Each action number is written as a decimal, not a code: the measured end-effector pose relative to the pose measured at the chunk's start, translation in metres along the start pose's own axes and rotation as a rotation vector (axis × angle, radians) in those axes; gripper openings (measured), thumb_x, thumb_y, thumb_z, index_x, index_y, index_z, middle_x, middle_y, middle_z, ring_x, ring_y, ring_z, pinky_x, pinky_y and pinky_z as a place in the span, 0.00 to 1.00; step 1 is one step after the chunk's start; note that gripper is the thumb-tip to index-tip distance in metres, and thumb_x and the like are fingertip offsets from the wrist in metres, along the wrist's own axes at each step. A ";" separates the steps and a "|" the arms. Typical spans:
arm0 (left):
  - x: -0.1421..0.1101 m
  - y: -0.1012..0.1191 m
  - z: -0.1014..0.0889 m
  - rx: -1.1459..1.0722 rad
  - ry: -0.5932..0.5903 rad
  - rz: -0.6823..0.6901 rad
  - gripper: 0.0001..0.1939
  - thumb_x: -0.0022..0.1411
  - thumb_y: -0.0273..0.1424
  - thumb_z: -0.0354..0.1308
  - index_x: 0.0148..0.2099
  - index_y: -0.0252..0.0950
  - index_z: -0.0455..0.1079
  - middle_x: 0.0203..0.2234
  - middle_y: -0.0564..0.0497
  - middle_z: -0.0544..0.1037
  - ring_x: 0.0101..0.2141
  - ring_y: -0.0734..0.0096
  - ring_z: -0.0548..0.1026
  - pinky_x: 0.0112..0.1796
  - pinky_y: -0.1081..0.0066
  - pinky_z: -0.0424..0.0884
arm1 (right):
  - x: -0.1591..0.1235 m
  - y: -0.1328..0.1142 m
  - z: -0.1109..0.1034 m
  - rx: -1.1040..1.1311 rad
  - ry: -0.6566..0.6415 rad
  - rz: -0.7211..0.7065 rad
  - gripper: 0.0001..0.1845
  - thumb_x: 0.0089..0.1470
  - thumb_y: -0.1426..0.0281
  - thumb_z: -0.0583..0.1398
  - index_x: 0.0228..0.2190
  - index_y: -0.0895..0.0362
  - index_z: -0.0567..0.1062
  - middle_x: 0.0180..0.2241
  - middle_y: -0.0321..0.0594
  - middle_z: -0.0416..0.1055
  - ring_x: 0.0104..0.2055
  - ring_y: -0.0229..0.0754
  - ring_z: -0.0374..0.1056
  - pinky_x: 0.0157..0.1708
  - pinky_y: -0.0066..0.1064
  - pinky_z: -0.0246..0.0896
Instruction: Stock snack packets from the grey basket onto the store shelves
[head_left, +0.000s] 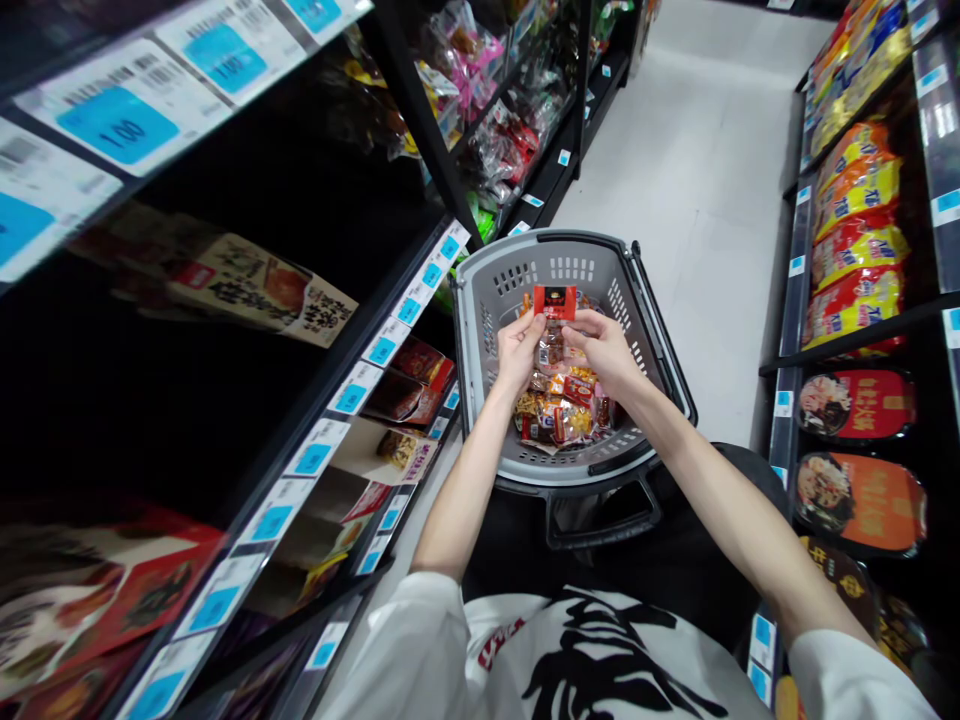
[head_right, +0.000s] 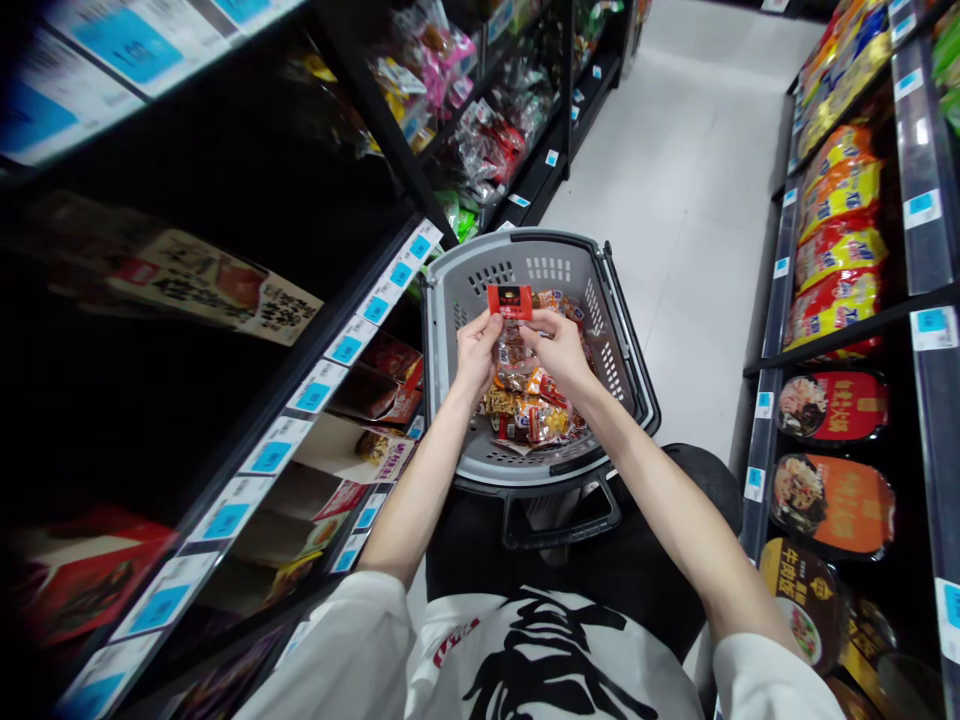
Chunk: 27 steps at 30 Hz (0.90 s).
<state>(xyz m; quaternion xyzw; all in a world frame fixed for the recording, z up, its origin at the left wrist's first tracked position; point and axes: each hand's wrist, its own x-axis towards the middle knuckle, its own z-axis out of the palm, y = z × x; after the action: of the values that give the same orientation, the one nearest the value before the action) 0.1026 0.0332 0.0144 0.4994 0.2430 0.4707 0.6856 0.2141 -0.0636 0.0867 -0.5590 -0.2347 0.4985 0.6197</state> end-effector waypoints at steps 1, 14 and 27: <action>0.000 0.000 0.000 0.001 0.000 0.003 0.24 0.60 0.52 0.73 0.48 0.39 0.85 0.46 0.48 0.87 0.47 0.62 0.83 0.52 0.68 0.75 | 0.000 0.000 0.000 -0.006 0.001 -0.003 0.09 0.57 0.75 0.65 0.41 0.55 0.80 0.48 0.41 0.81 0.43 0.43 0.79 0.34 0.36 0.83; -0.002 0.006 0.003 -0.023 0.026 -0.038 0.28 0.55 0.56 0.75 0.48 0.40 0.85 0.44 0.49 0.87 0.45 0.60 0.84 0.50 0.66 0.77 | 0.001 0.001 -0.001 -0.022 -0.011 -0.025 0.08 0.57 0.74 0.66 0.41 0.55 0.79 0.46 0.40 0.82 0.41 0.44 0.79 0.31 0.35 0.82; -0.001 0.004 0.001 0.015 0.007 -0.003 0.27 0.58 0.55 0.73 0.49 0.39 0.85 0.47 0.47 0.87 0.46 0.61 0.83 0.50 0.68 0.75 | 0.003 0.003 -0.002 -0.025 -0.003 -0.031 0.08 0.57 0.75 0.64 0.40 0.55 0.78 0.45 0.40 0.81 0.40 0.43 0.78 0.28 0.31 0.80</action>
<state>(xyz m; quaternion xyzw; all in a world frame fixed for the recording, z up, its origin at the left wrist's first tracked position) 0.1018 0.0317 0.0180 0.5024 0.2497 0.4696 0.6817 0.2158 -0.0627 0.0823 -0.5621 -0.2504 0.4866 0.6201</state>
